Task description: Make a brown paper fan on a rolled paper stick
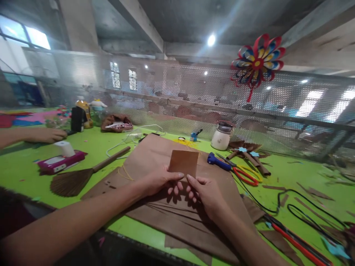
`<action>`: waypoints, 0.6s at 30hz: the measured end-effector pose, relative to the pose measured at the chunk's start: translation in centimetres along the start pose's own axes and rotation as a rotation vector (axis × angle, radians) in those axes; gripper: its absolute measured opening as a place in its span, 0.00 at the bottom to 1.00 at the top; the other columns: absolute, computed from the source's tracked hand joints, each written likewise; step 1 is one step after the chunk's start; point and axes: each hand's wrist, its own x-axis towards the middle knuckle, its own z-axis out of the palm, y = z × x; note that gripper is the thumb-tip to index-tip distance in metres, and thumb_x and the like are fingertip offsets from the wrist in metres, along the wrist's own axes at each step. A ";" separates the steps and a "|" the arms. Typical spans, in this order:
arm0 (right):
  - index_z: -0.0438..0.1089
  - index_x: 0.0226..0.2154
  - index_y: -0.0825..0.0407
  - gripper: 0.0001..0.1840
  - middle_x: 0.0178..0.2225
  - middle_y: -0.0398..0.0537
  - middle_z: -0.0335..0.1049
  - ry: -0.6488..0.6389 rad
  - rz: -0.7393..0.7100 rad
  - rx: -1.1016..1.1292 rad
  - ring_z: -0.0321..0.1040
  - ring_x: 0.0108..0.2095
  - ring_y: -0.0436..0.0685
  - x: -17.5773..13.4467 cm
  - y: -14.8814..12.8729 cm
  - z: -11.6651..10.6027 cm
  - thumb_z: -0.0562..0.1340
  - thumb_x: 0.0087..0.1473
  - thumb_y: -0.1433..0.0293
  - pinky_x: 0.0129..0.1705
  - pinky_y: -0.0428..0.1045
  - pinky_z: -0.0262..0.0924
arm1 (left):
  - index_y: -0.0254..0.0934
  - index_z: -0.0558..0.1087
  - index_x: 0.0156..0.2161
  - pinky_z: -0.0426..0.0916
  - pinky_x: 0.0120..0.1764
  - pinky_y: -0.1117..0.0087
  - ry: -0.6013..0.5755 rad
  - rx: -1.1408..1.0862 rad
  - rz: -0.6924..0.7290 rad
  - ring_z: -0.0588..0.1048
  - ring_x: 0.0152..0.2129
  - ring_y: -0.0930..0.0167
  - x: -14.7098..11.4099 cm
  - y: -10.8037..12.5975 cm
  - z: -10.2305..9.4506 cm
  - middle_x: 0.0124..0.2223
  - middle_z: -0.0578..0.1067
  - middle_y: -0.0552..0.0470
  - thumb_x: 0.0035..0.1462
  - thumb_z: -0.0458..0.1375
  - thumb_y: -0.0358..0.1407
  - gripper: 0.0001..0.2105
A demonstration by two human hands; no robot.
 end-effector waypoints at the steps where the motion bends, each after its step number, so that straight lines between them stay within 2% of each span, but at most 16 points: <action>1: 0.66 0.19 0.55 0.22 0.12 0.39 0.61 -0.006 -0.003 -0.002 0.54 0.13 0.45 0.0 0.0 0.0 0.63 0.43 0.52 0.16 0.43 0.48 | 0.27 0.74 0.33 0.60 0.17 0.77 -0.002 -0.005 -0.004 0.71 0.18 0.75 0.0 0.0 0.0 0.26 0.75 0.46 0.51 0.58 0.39 0.13; 7: 0.63 0.17 0.55 0.22 0.11 0.37 0.57 0.056 -0.027 -0.025 0.49 0.12 0.42 -0.1 -0.1 -0.2 0.64 0.43 0.53 0.14 0.41 0.43 | 0.27 0.73 0.35 0.61 0.19 0.76 -0.076 -0.021 -0.071 0.73 0.20 0.73 -0.1 0.4 0.1 0.28 0.75 0.45 0.49 0.60 0.39 0.14; 11: 0.63 0.19 0.55 0.21 0.12 0.37 0.58 0.067 -0.054 0.005 0.50 0.12 0.42 -0.1 -0.4 -0.2 0.65 0.42 0.54 0.14 0.41 0.45 | 0.28 0.73 0.32 0.59 0.18 0.76 -0.007 0.059 -0.053 0.72 0.19 0.73 -0.1 0.4 0.3 0.25 0.74 0.47 0.49 0.60 0.38 0.12; 13: 0.65 0.22 0.56 0.19 0.15 0.38 0.62 0.035 -0.079 0.016 0.53 0.13 0.43 0.1 -0.4 -0.3 0.66 0.41 0.56 0.15 0.40 0.46 | 0.29 0.73 0.30 0.58 0.18 0.76 0.038 0.101 -0.040 0.71 0.17 0.74 -0.1 0.4 0.4 0.24 0.74 0.48 0.49 0.59 0.38 0.11; 18: 0.67 0.26 0.56 0.16 0.17 0.38 0.64 -0.036 -0.101 -0.026 0.57 0.15 0.43 0.5 0.0 -0.6 0.66 0.42 0.59 0.15 0.40 0.47 | 0.28 0.73 0.26 0.54 0.17 0.75 0.065 0.203 -0.062 0.68 0.14 0.75 -0.2 0.6 0.5 0.21 0.73 0.48 0.50 0.58 0.42 0.14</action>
